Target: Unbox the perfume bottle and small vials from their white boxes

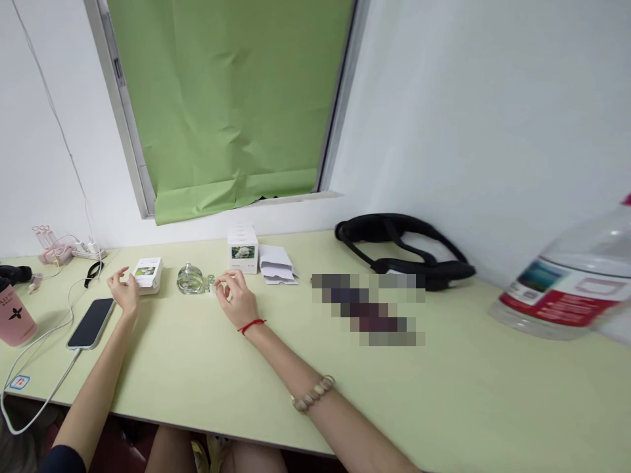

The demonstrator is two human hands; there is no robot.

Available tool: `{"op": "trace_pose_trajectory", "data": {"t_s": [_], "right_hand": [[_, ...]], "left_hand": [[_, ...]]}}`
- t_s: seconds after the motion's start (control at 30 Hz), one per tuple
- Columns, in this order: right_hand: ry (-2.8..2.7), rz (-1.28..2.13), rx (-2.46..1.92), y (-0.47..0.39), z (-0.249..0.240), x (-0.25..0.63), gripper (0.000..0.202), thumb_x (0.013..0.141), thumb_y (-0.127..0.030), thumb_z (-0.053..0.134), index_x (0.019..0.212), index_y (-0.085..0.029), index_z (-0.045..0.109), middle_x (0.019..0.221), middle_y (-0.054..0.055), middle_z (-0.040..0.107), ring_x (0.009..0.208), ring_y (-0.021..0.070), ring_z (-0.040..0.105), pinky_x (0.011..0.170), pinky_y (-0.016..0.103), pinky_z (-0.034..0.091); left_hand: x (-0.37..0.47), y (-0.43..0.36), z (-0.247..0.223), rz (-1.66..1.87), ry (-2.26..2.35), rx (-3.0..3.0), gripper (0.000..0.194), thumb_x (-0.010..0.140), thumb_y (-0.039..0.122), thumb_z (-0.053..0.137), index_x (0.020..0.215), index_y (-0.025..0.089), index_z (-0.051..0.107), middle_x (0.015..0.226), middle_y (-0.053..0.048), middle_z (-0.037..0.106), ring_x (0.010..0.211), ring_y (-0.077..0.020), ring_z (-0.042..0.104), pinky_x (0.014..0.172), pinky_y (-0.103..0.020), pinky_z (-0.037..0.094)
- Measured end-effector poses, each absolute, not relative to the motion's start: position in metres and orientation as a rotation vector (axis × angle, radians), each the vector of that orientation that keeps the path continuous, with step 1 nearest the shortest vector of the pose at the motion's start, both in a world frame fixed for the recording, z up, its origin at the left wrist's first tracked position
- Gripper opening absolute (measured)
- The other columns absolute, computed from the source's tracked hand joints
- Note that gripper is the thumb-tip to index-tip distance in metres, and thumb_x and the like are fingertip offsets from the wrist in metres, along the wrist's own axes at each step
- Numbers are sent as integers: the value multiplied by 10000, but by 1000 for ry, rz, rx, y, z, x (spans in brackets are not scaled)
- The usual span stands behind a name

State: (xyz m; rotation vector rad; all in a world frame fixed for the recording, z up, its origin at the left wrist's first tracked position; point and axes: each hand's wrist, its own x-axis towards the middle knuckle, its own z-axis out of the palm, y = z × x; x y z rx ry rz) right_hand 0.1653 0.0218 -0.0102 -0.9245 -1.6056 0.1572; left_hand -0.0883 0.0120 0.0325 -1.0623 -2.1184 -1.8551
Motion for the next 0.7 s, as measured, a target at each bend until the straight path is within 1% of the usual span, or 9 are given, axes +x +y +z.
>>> {"op": "trace_pose_trajectory", "data": {"t_s": [0.07, 0.13, 0.2, 0.23, 0.37, 0.47, 0.57, 0.7], "right_hand": [[-1608, 163, -924, 22, -10, 165, 138, 786, -199, 458, 772, -189, 595, 941, 46, 539, 532, 55, 520, 473, 199, 414], [-1615, 175, -929, 21, -10, 166, 132, 783, -198, 463, 764, -189, 593, 940, 45, 540, 526, 54, 519, 469, 199, 411], [-1620, 183, -939, 21, -10, 166, 129, 784, -200, 465, 754, -190, 590, 939, 43, 541, 520, 53, 517, 463, 200, 404], [-1622, 185, -943, 21, -10, 166, 130, 785, -203, 465, 749, -189, 589, 938, 43, 542, 518, 52, 516, 460, 200, 402], [-1638, 188, -946, 22, -11, 166, 136, 788, -209, 466, 740, -188, 591, 929, 42, 546, 515, 52, 515, 467, 204, 405], [-1647, 190, -951, 22, -12, 166, 134, 788, -205, 467, 735, -190, 590, 920, 40, 548, 515, 53, 511, 469, 204, 404], [-1652, 191, -952, 23, -12, 166, 132, 790, -207, 469, 727, -191, 584, 919, 38, 548, 517, 54, 508, 468, 204, 403], [-1656, 197, -959, 21, -12, 166, 127, 783, -203, 470, 717, -193, 577, 905, 34, 548, 527, 59, 512, 470, 204, 404]], "left_hand": [[-87, 11, 33, -1841, -2063, -1099, 228, 802, 163, 522, 1008, 193, 615, 1025, -42, 491, 648, -91, 490, 741, -272, 422], [-85, 10, 34, -1769, -1992, -1159, 227, 813, 192, 522, 1029, 191, 590, 1026, -58, 496, 787, -138, 537, 770, -284, 423], [-83, 9, 33, -1642, -1928, -1229, 239, 814, 238, 539, 1044, 188, 578, 1032, -78, 508, 961, -195, 527, 831, -308, 415], [-82, 8, 32, -1563, -1909, -1268, 255, 810, 266, 551, 1050, 186, 577, 1045, -89, 516, 1017, -218, 509, 863, -326, 405], [-77, 8, 27, -1230, -1889, -1479, 413, 763, 375, 618, 1129, 193, 560, 1187, -119, 526, 1125, -275, 458, 960, -395, 342], [-75, 10, 22, -1072, -1951, -1585, 553, 714, 427, 662, 1197, 198, 522, 1299, -127, 483, 1232, -301, 385, 1020, -426, 288], [-76, 12, 18, -1035, -2093, -1535, 612, 694, 396, 670, 1239, 186, 486, 1353, -142, 435, 1280, -311, 339, 1040, -440, 270], [-78, 12, 17, -1079, -2227, -1472, 570, 718, 333, 622, 1246, 185, 465, 1322, -147, 442, 1233, -292, 400, 1024, -433, 298]]}}
